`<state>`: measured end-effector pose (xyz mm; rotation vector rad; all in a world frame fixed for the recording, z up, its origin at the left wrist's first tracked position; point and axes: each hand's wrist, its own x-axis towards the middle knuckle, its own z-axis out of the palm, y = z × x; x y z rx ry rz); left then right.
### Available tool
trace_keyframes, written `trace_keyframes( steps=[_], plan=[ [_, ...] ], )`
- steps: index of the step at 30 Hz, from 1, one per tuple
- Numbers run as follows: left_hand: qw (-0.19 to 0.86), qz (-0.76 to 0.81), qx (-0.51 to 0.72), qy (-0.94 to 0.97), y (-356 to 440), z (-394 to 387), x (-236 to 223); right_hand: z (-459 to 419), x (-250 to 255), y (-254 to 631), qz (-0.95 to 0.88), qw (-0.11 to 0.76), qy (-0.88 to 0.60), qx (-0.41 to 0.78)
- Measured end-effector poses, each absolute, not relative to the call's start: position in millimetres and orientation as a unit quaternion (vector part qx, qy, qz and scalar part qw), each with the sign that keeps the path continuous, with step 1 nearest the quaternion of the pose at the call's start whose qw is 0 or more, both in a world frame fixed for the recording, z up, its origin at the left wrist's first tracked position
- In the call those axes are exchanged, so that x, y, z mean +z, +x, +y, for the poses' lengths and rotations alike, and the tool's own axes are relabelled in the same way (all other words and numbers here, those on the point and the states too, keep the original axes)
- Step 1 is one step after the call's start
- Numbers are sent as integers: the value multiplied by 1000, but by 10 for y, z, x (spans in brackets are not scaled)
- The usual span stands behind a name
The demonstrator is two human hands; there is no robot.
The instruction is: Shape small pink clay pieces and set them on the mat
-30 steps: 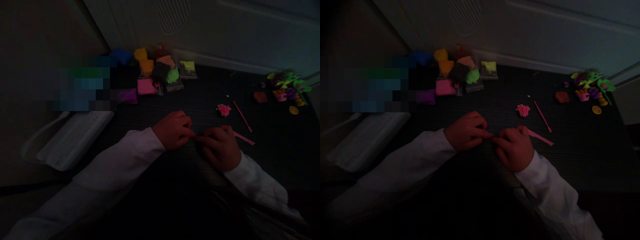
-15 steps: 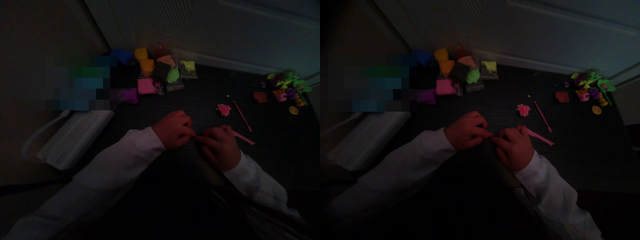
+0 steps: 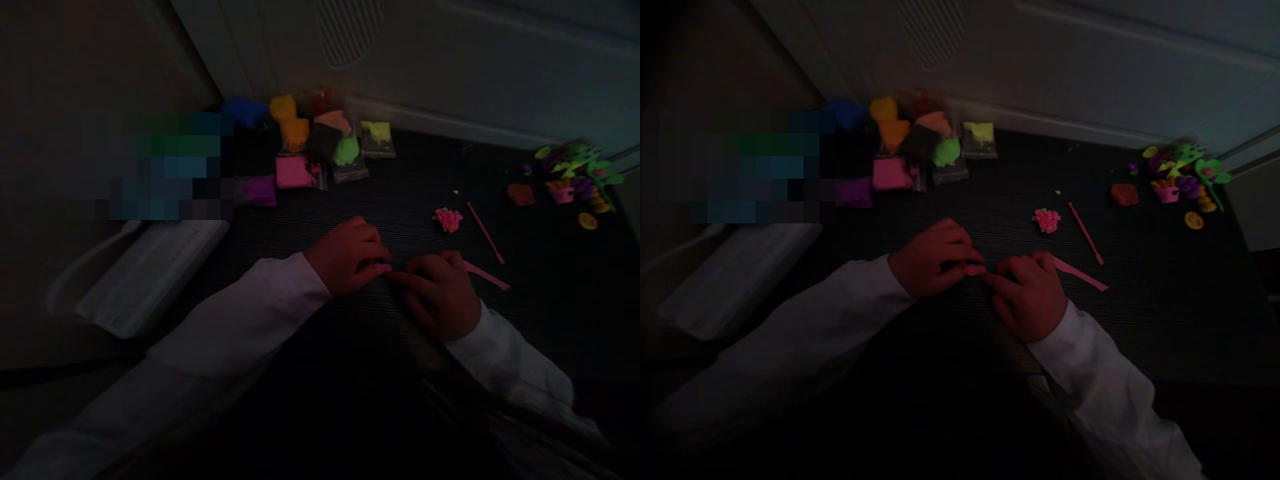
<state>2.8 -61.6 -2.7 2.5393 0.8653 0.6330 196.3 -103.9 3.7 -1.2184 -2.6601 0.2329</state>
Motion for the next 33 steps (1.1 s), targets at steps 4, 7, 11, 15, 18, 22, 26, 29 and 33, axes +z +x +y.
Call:
trace_keyframes(
  steps=[4,7,11,15,18,22,26,29,33],
  plan=[
    [186,315,236,900,13,-601,-46,-1046,33,1976,-901,110,-413,73],
    [171,331,247,895,-4,-583,-56,-1051,33,1977,-902,110,-411,71],
    [159,346,257,888,-16,-569,-53,-1052,42,1969,-905,97,-408,72],
    [156,346,254,889,-19,-566,-53,-1057,49,1987,-899,114,-416,73],
    [154,339,248,894,-20,-568,-57,-1056,45,2001,-892,128,-428,70],
    [156,302,228,912,-13,-582,-46,-1045,35,1990,-890,126,-434,63],
    [160,278,209,924,-2,-602,-30,-1040,32,1972,-889,125,-438,58],
    [159,274,198,928,1,-609,-31,-1039,32,1970,-889,116,-439,60],
    [159,268,189,931,-2,-605,-39,-1040,26,1971,-889,116,-440,59]
  ],
)
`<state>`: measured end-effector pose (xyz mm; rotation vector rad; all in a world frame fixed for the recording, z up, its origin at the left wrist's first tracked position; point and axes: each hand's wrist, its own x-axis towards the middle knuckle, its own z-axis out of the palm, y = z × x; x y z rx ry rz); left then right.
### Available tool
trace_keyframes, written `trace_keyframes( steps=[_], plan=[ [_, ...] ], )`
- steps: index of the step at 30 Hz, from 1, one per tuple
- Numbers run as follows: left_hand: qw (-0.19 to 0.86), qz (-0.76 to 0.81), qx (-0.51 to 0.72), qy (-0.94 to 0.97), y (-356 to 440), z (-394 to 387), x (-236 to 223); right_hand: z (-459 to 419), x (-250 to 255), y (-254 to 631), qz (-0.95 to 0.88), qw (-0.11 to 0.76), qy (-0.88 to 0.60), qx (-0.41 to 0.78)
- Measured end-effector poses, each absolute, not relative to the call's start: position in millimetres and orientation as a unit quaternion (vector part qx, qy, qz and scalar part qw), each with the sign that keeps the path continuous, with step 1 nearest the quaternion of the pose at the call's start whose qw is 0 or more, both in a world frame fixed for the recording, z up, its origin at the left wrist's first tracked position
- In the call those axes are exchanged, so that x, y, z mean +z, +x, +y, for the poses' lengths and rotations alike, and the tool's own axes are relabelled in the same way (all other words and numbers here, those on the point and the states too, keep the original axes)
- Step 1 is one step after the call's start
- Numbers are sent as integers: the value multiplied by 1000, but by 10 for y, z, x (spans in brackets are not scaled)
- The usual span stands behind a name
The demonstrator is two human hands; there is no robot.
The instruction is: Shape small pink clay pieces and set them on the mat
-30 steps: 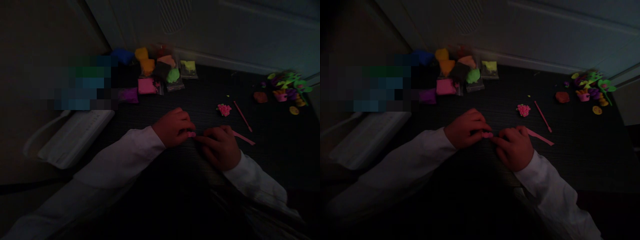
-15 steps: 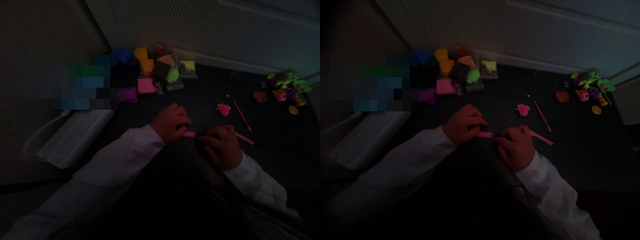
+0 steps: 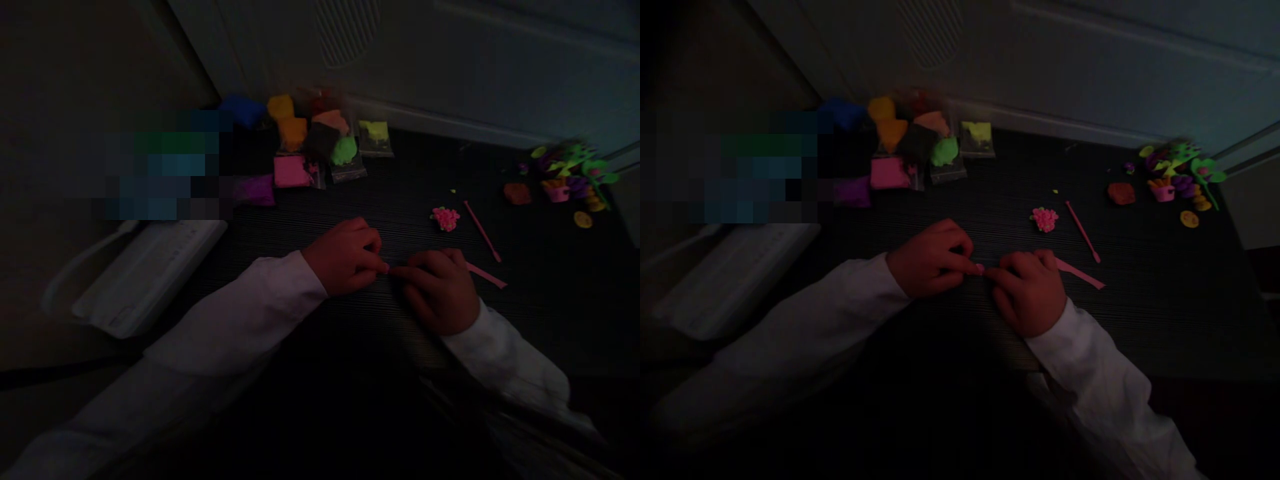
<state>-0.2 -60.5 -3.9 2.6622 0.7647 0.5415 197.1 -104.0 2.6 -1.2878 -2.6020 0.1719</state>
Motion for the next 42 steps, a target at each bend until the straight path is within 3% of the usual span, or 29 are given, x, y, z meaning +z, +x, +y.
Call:
trace_keyframes(
  steps=[37,42],
  plan=[
    [158,285,230,917,1,-593,-40,-1029,34,1921,-888,86,-448,56],
    [156,282,215,922,3,-590,-37,-1042,34,1953,-886,119,-445,54]
  ],
)
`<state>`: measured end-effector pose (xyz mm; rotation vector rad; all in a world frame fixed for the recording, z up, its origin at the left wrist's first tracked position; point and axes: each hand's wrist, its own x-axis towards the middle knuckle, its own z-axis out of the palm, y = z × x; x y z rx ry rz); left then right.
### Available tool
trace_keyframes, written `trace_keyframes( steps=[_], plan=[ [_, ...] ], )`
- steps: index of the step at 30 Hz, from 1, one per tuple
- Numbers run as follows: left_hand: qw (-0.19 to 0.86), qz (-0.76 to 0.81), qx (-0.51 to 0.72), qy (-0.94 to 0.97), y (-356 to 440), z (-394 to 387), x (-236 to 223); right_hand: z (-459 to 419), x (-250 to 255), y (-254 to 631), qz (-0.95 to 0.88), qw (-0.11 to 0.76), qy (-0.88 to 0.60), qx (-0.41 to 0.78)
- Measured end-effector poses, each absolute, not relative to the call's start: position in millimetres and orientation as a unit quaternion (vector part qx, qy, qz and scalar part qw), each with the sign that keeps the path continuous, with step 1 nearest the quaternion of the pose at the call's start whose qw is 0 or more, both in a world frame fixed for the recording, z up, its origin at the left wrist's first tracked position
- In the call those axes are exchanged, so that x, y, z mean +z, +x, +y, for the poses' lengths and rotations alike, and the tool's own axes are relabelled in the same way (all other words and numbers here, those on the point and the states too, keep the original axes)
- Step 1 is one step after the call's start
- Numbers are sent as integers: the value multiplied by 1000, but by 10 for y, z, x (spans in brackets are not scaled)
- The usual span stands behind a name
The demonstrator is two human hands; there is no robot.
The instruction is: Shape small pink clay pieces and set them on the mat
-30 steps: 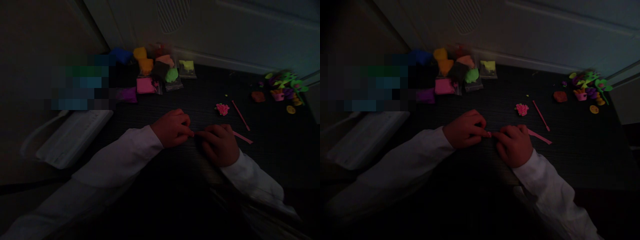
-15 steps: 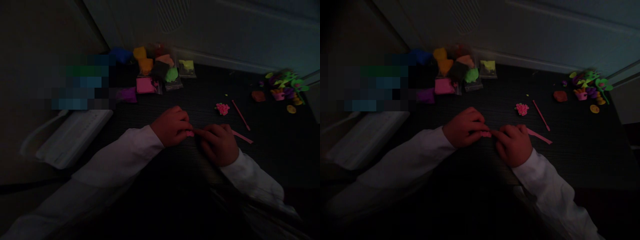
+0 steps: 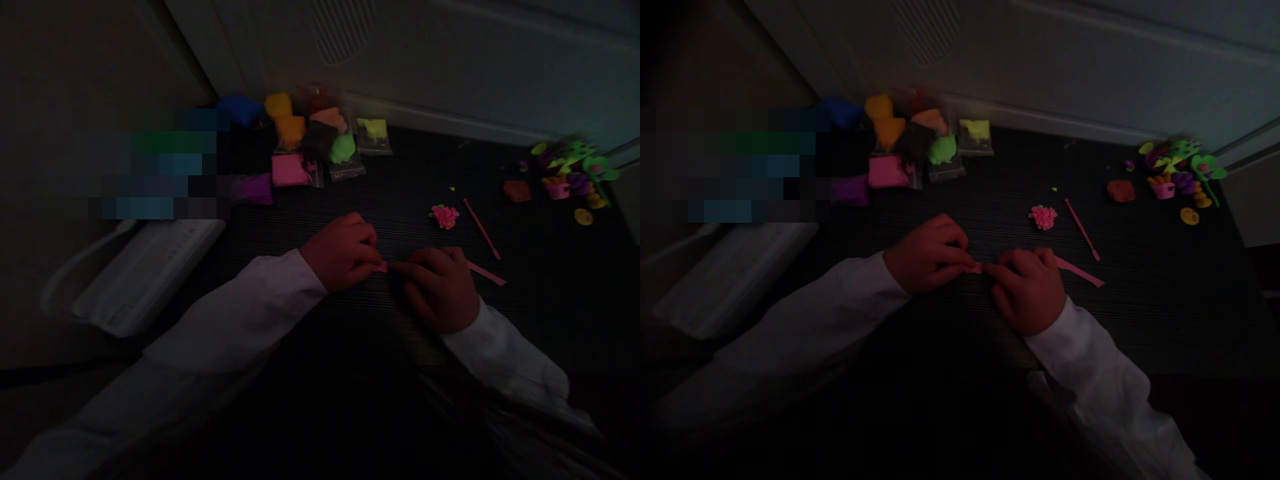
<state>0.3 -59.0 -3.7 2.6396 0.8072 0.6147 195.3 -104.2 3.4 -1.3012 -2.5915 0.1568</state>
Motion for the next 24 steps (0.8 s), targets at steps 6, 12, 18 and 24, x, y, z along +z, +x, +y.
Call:
trace_keyframes(
  steps=[6,12,18,24],
  plan=[
    [157,281,212,923,5,-594,-34,-1044,43,1971,-895,114,-427,57],
    [159,281,217,921,5,-596,-35,-1042,49,1958,-892,111,-434,59],
    [163,263,207,928,6,-605,-29,-1044,50,1958,-897,113,-423,60],
    [157,266,204,929,10,-614,-38,-1036,47,1943,-898,105,-423,62]
  ],
)
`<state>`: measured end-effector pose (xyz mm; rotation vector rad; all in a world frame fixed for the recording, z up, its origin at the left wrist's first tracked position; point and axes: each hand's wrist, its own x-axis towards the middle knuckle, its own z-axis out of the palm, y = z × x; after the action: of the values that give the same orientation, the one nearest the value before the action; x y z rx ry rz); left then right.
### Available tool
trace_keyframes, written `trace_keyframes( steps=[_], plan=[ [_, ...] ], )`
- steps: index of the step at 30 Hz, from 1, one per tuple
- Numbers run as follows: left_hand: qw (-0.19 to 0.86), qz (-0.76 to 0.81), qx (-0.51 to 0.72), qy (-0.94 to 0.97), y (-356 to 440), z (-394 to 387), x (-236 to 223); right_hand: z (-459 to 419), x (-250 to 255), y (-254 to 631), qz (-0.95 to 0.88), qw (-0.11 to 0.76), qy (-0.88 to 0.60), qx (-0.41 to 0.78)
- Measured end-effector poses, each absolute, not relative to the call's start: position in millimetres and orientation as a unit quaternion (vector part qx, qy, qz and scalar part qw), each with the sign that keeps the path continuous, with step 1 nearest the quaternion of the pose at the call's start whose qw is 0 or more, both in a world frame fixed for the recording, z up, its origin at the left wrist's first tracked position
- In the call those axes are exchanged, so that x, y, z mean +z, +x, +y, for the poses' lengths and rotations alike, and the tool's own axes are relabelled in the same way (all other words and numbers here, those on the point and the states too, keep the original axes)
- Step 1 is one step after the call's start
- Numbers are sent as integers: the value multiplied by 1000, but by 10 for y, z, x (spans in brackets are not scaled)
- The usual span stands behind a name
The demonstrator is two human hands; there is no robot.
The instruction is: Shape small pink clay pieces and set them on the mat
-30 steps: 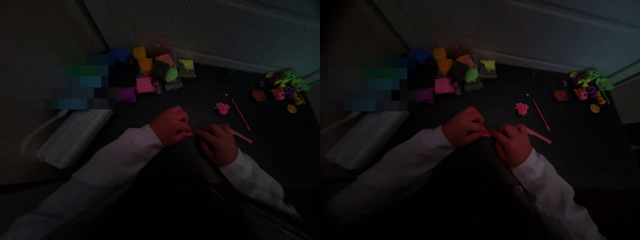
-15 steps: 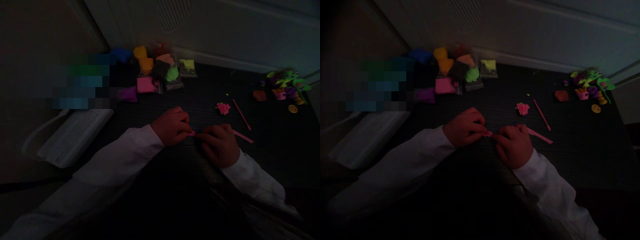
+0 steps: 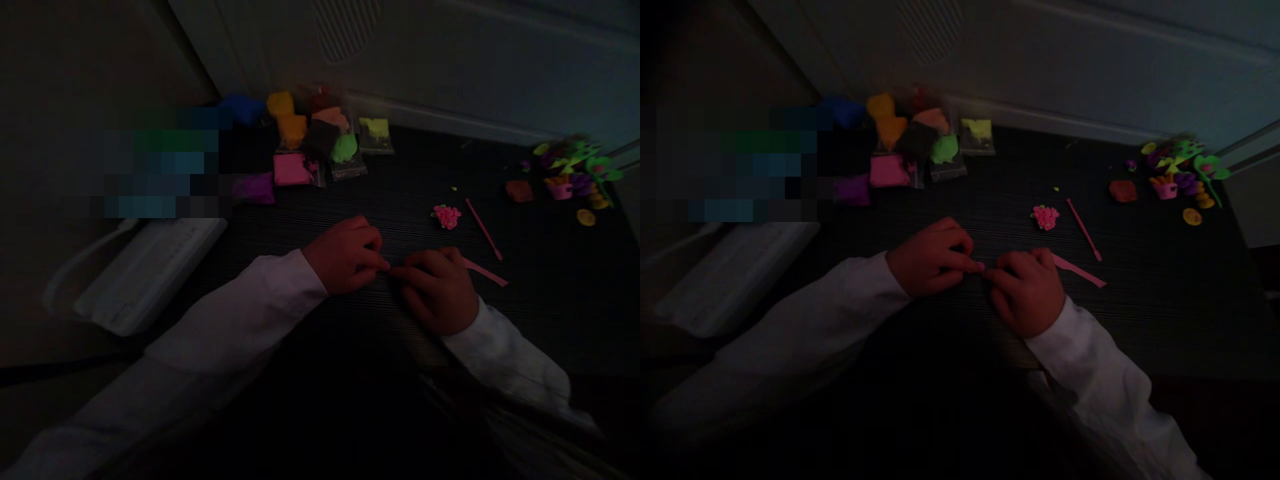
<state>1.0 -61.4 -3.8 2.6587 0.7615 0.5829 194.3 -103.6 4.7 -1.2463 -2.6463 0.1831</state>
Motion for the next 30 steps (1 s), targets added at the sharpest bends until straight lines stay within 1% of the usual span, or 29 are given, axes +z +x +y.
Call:
trace_keyframes(
  steps=[11,20,30],
  plan=[
    [159,292,239,912,20,-609,-32,-1038,44,1954,-902,106,-414,65],
    [159,276,223,921,9,-601,-35,-1039,40,1951,-900,117,-414,67],
    [163,273,214,923,9,-598,-48,-1035,27,1952,-899,109,-419,72]
  ],
)
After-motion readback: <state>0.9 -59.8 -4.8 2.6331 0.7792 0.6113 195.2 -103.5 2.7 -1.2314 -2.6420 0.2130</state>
